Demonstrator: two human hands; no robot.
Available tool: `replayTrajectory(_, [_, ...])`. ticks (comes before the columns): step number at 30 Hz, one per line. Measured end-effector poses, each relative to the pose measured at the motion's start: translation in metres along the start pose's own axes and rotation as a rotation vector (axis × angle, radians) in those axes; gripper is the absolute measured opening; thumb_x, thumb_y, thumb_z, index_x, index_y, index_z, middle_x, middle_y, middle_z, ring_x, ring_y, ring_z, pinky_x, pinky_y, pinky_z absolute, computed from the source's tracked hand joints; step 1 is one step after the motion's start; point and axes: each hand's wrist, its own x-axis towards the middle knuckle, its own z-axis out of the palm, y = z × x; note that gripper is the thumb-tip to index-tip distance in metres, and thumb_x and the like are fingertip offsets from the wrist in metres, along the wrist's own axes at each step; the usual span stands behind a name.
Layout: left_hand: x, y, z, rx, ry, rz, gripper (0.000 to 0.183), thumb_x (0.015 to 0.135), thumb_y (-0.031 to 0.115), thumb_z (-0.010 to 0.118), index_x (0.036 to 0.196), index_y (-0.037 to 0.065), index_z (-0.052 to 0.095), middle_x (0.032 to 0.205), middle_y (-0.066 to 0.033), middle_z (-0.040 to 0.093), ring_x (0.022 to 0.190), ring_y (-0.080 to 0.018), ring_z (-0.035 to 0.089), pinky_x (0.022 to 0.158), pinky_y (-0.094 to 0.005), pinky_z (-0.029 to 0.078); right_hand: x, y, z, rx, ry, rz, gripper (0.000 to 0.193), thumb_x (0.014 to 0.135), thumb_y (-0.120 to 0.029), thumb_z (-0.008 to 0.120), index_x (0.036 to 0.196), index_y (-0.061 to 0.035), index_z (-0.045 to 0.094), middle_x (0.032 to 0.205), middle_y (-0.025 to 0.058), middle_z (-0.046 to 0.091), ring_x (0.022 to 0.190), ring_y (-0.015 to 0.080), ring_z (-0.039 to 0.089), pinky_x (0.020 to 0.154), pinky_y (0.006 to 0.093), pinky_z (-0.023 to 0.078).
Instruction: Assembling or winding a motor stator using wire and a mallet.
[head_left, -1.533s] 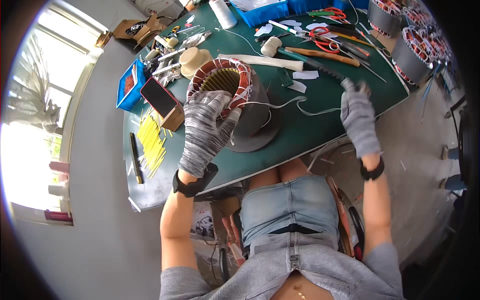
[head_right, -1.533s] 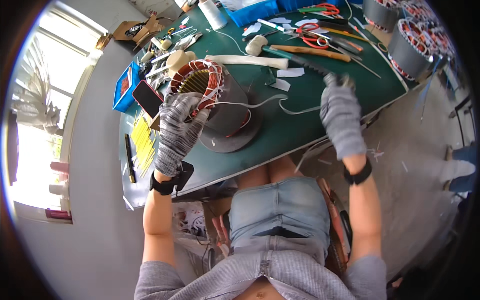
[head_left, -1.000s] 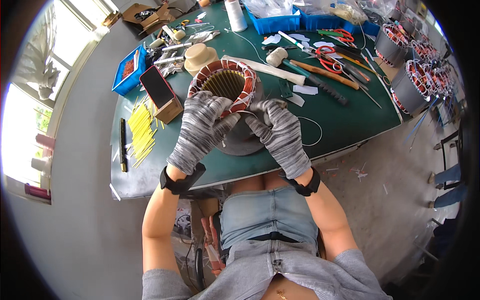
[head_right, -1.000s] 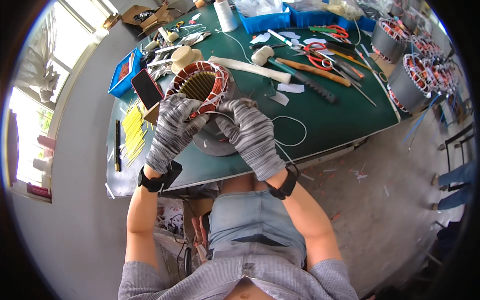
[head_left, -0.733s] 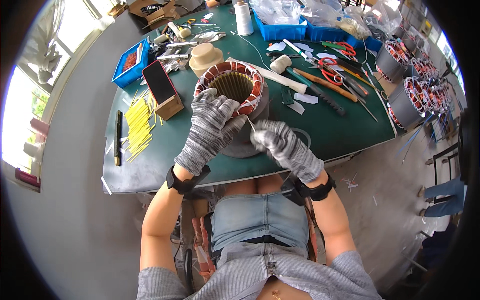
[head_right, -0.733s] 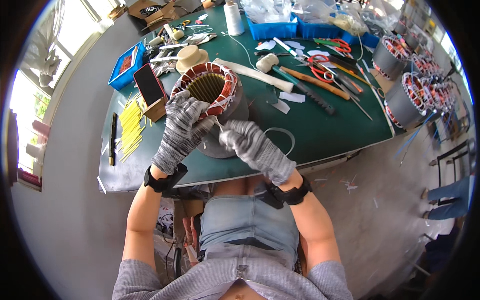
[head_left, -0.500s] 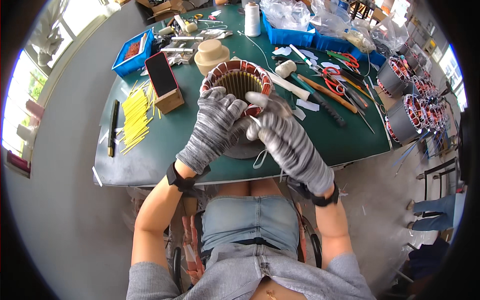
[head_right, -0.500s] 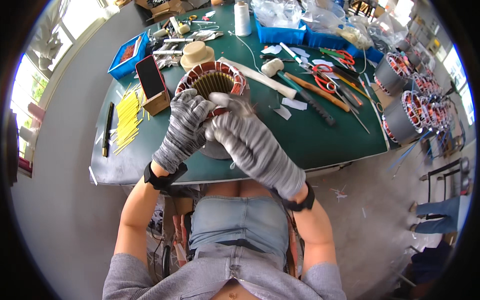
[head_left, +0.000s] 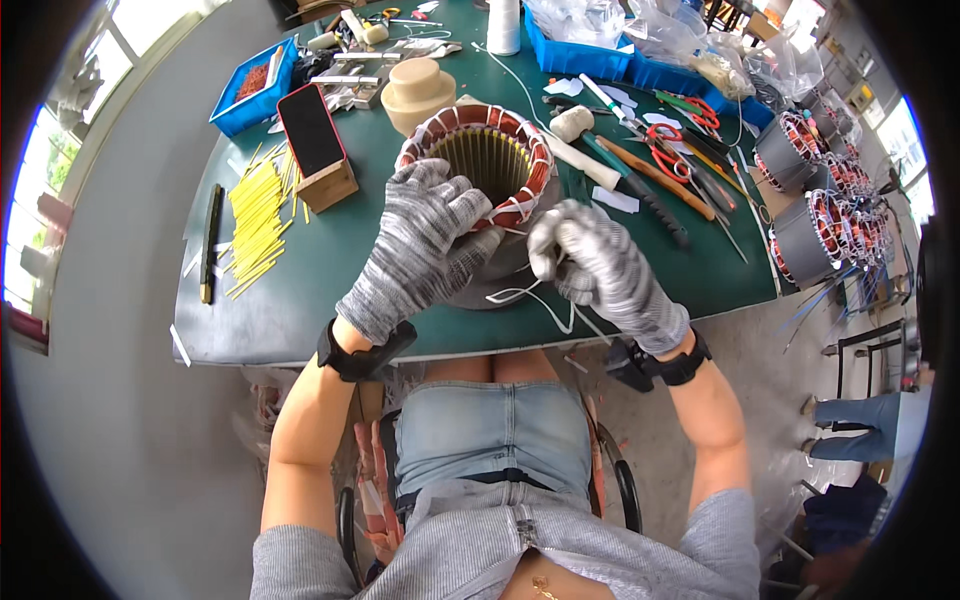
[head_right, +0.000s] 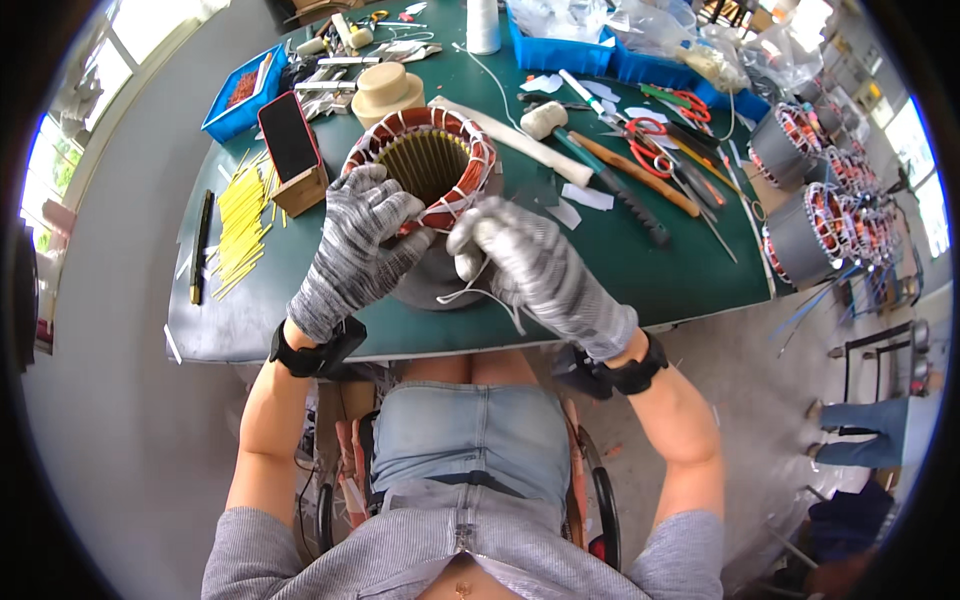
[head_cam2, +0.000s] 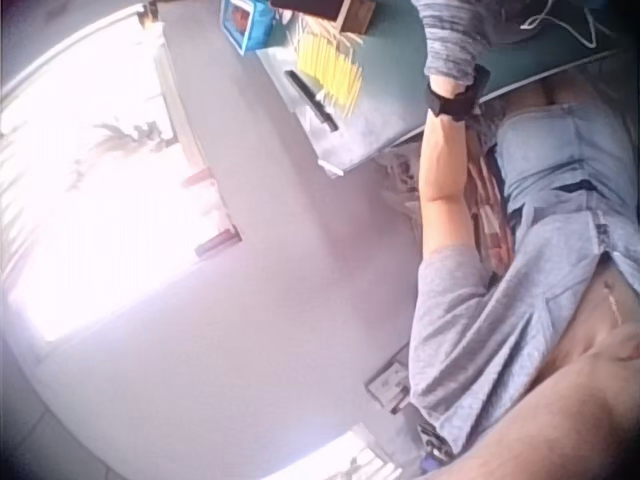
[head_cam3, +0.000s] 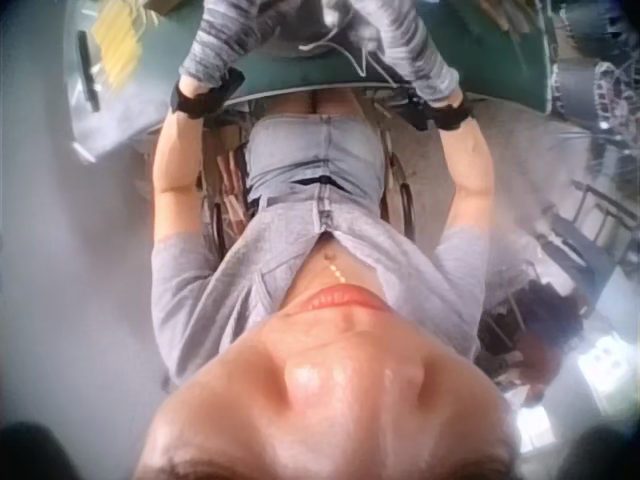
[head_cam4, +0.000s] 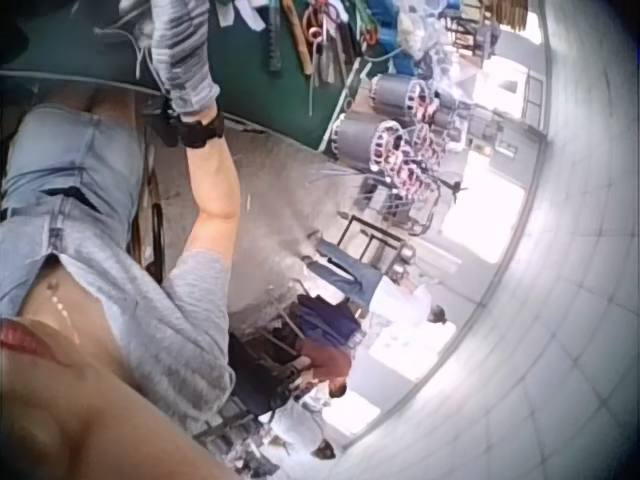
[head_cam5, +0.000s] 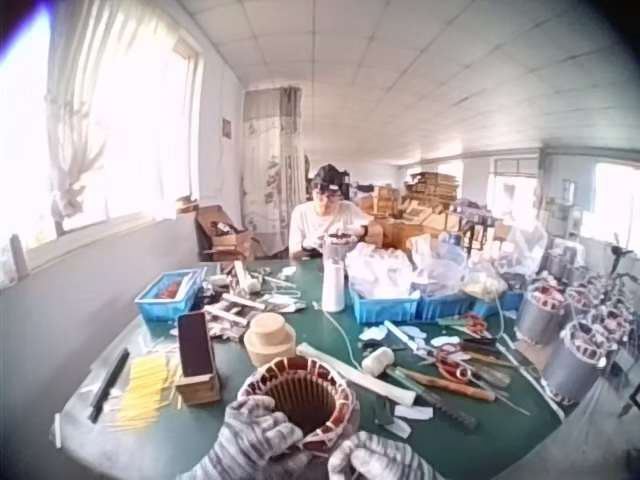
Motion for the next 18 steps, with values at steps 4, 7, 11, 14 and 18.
replayTrajectory(4, [-0.002,-0.004,0.001,0.045,0.083,0.031,0.018,0.068,0.018,0.068,0.079,0.008,0.058,0.077,-0.0071,0.057,0.093,-0.0338,0.050,0.089,-0.0465,0.035,-0.043,-0.005,-0.008,-0.218,0.372,0.112,0.017,0.089,-0.010,0.049,0.102,-0.0060,0.059,0.087,0.0076,0.063,0.073,0.0205,0.061,0.068,0.0277,0.049])
replayTrajectory(7, [0.003,0.000,-0.002,0.012,0.064,0.005,0.015,0.068,0.018,0.066,0.077,0.008,0.060,0.076,-0.0075,0.058,0.095,-0.0340,0.050,0.093,-0.0478,0.033,-0.063,0.020,-0.041,-1.722,0.545,-0.371,0.020,0.089,-0.011,0.048,0.107,-0.0059,0.057,0.090,0.0153,0.062,0.080,0.0328,0.059,0.074,0.0363,0.049])
replayTrajectory(11, [-0.004,0.000,-0.003,-0.001,0.088,-0.008,0.020,0.065,0.008,0.069,0.082,0.007,0.059,0.071,-0.0049,0.054,0.095,-0.0315,0.050,0.102,-0.0471,0.027,-0.057,0.017,-0.030,-1.169,0.641,-0.208,0.019,0.089,-0.009,0.050,0.106,-0.0036,0.055,0.087,0.0149,0.062,0.080,0.0325,0.060,0.074,0.0366,0.048])
replayTrajectory(14, [-0.005,0.001,0.001,-0.038,0.183,-0.012,0.022,0.064,0.007,0.069,0.084,0.009,0.060,0.070,-0.0028,0.054,0.091,-0.0297,0.052,0.102,-0.0467,0.027,-0.037,0.014,-0.026,-1.238,0.519,-0.500,0.015,0.087,-0.005,0.052,0.101,-0.0030,0.057,0.086,0.0130,0.062,0.079,0.0292,0.060,0.073,0.0358,0.047])
replayTrajectory(18, [-0.002,-0.003,0.005,-0.118,0.197,0.057,0.029,0.062,0.006,0.069,0.089,0.013,0.062,0.071,-0.0025,0.057,0.085,-0.0277,0.056,0.098,-0.0481,0.030,-0.009,0.009,-0.017,-1.066,0.386,-0.518,0.010,0.081,-0.001,0.059,0.089,-0.0029,0.064,0.084,0.0092,0.063,0.080,0.0226,0.057,0.078,0.0314,0.045])
